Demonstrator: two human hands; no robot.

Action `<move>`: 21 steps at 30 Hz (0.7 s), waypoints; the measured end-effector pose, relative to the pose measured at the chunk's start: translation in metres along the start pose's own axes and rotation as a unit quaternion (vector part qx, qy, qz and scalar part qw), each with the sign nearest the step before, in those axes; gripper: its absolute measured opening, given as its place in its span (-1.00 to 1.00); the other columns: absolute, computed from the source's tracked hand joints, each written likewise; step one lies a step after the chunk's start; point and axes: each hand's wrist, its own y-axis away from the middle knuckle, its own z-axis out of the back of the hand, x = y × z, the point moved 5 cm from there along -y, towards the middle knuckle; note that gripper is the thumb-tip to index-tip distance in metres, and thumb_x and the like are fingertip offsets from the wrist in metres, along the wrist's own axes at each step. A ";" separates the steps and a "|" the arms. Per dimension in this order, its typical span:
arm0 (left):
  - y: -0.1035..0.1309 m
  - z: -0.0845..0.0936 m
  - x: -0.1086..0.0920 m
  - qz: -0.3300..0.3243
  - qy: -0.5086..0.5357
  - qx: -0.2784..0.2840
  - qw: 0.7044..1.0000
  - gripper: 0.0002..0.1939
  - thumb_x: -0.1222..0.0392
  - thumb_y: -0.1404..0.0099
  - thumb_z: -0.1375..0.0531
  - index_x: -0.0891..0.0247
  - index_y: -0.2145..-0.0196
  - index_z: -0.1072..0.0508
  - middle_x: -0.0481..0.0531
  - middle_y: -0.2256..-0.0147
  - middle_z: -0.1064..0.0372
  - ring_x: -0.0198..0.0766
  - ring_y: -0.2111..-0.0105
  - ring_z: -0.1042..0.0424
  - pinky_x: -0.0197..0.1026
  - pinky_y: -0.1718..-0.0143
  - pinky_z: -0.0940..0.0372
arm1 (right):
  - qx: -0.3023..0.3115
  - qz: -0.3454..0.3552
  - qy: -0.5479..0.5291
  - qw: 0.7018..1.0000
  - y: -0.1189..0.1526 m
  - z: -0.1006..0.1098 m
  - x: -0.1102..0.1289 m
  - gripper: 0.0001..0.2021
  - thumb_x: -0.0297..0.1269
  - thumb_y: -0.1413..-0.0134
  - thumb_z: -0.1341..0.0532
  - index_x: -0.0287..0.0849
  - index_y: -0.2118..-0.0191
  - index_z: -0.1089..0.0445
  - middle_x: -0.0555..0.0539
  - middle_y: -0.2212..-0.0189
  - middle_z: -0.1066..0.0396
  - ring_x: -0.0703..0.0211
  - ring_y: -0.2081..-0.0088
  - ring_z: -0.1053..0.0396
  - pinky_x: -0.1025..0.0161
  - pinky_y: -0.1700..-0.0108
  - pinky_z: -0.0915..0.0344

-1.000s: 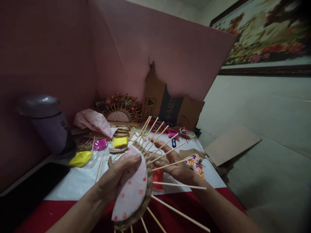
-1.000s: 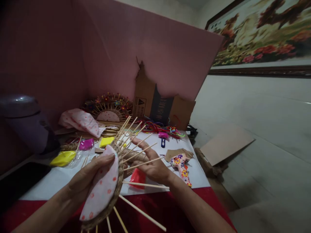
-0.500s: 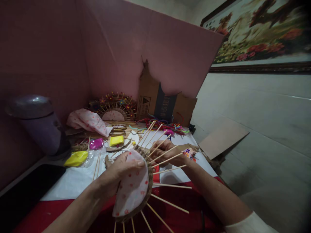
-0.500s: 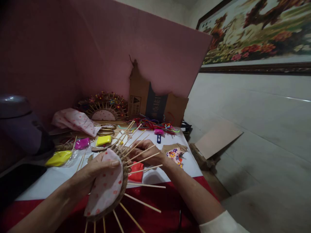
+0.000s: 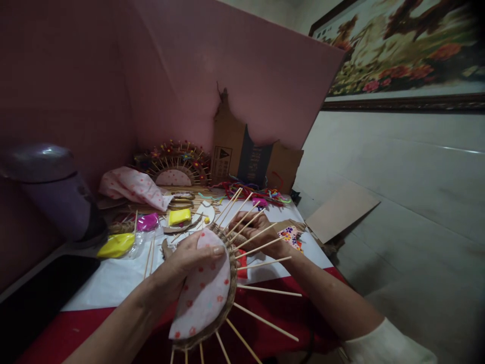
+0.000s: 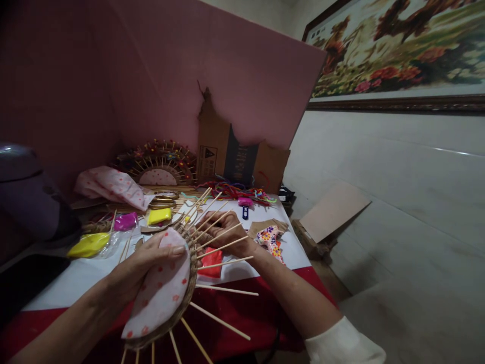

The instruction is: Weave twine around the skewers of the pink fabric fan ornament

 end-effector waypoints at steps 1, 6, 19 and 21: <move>0.000 0.000 0.001 0.002 -0.004 -0.002 1.000 -0.80 0.24 0.00 -0.31 0.29 0.39 -0.40 0.05 0.52 -0.44 -0.29 0.58 -0.40 -0.30 0.56 -0.28 | 0.000 -0.006 -0.012 1.000 0.001 -0.001 0.001 -0.72 -0.09 0.13 -0.31 -0.21 0.53 -0.34 0.01 0.60 -0.32 0.29 0.57 -0.28 0.34 0.53 -0.24; 0.000 0.003 0.003 0.005 -0.029 -0.005 1.000 -0.79 0.18 -0.01 -0.30 0.30 0.37 -0.42 0.08 0.50 -0.45 -0.27 0.57 -0.40 -0.28 0.56 -0.26 | -0.010 -0.006 0.017 1.000 0.002 -0.001 0.001 -0.72 -0.09 0.11 -0.30 -0.22 0.53 -0.35 0.01 0.61 -0.30 0.30 0.58 -0.27 0.34 0.55 -0.22; 0.001 0.003 -0.005 0.019 0.001 -0.008 1.000 -0.75 0.14 0.06 -0.34 0.29 0.49 -0.35 -0.03 0.63 -0.38 -0.33 0.64 -0.35 -0.32 0.59 -0.21 | -0.024 0.122 0.201 0.972 -0.014 0.053 -0.001 -0.85 -0.23 0.01 -0.23 -0.18 0.49 -0.37 0.01 0.52 -0.32 0.26 0.44 -0.26 0.29 0.35 -0.20; 0.002 0.003 -0.007 0.018 0.006 -0.007 1.000 -0.75 0.16 0.05 -0.34 0.29 0.48 -0.36 -0.03 0.62 -0.38 -0.34 0.64 -0.35 -0.32 0.58 -0.20 | -0.022 0.120 0.217 0.968 -0.019 0.062 -0.004 -0.84 -0.22 -0.01 -0.21 -0.18 0.48 -0.36 0.01 0.50 -0.30 0.26 0.43 -0.24 0.29 0.35 -0.18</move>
